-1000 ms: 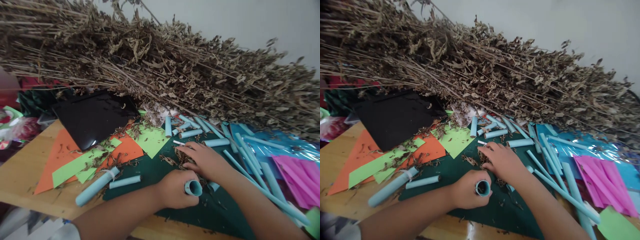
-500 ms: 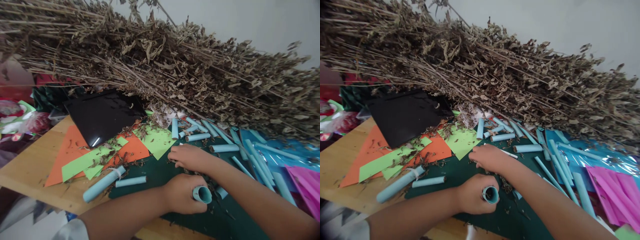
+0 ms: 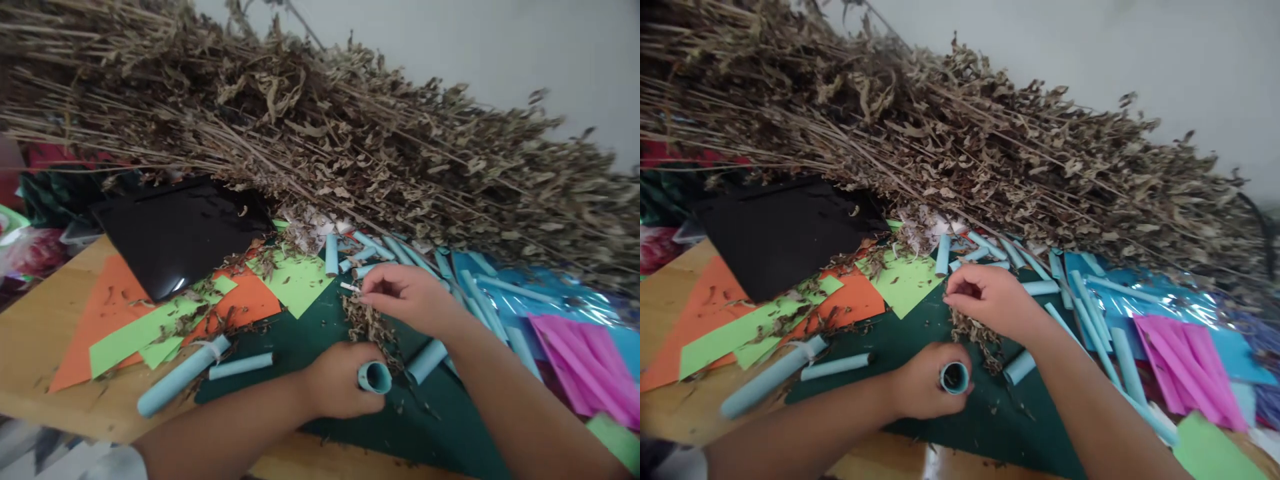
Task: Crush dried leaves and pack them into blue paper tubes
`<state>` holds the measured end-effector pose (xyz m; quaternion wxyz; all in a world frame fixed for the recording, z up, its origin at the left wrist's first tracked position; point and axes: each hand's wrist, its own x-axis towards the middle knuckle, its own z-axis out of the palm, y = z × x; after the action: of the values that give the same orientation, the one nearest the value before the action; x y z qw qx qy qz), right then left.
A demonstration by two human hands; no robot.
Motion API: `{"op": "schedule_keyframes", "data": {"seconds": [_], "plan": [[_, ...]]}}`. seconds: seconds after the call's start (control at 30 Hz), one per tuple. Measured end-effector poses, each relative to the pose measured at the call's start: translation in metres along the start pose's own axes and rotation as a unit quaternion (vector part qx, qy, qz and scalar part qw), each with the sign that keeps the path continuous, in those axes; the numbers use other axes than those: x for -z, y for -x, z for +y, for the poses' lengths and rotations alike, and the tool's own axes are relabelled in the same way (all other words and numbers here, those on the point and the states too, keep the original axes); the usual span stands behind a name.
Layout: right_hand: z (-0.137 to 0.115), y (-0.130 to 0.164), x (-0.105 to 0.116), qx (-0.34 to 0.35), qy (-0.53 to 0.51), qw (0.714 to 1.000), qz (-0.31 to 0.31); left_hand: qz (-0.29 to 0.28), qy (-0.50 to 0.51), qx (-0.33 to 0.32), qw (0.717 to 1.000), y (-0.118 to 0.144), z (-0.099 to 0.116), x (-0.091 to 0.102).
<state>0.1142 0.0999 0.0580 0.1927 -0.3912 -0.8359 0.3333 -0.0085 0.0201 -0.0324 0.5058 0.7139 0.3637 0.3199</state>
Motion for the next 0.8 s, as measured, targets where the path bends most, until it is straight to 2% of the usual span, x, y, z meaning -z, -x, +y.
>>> {"op": "schedule_keyframes", "data": {"seconds": [0.07, 0.13, 0.3, 0.43, 0.6, 0.8], "plan": [[-0.009, 0.014, 0.002, 0.02, -0.1, 0.993, 0.054, 0.006, 0.005, 0.011, 1.0, -0.001, -0.001, -0.002], [-0.012, 0.028, -0.004, 0.06, -0.154, 0.981, 0.098, 0.014, 0.002, 0.012, 1.0, -0.002, -0.002, -0.004], [-0.003, 0.048, -0.031, 0.173, -0.1, 0.969, 0.147, 0.017, -0.022, 0.002, 1.0, -0.005, 0.002, -0.006], [0.004, 0.054, -0.037, 0.231, -0.027, 0.963, 0.137, 0.01, -0.006, -0.034, 0.999, -0.005, 0.005, -0.004], [0.009, 0.063, -0.029, 0.292, 0.044, 0.95, 0.105, 0.001, 0.034, -0.004, 0.999, -0.003, 0.006, -0.004], [0.008, 0.066, -0.032, 0.29, 0.091, 0.949, 0.084, -0.007, 0.063, -0.042, 0.997, -0.004, 0.012, -0.001]]}}
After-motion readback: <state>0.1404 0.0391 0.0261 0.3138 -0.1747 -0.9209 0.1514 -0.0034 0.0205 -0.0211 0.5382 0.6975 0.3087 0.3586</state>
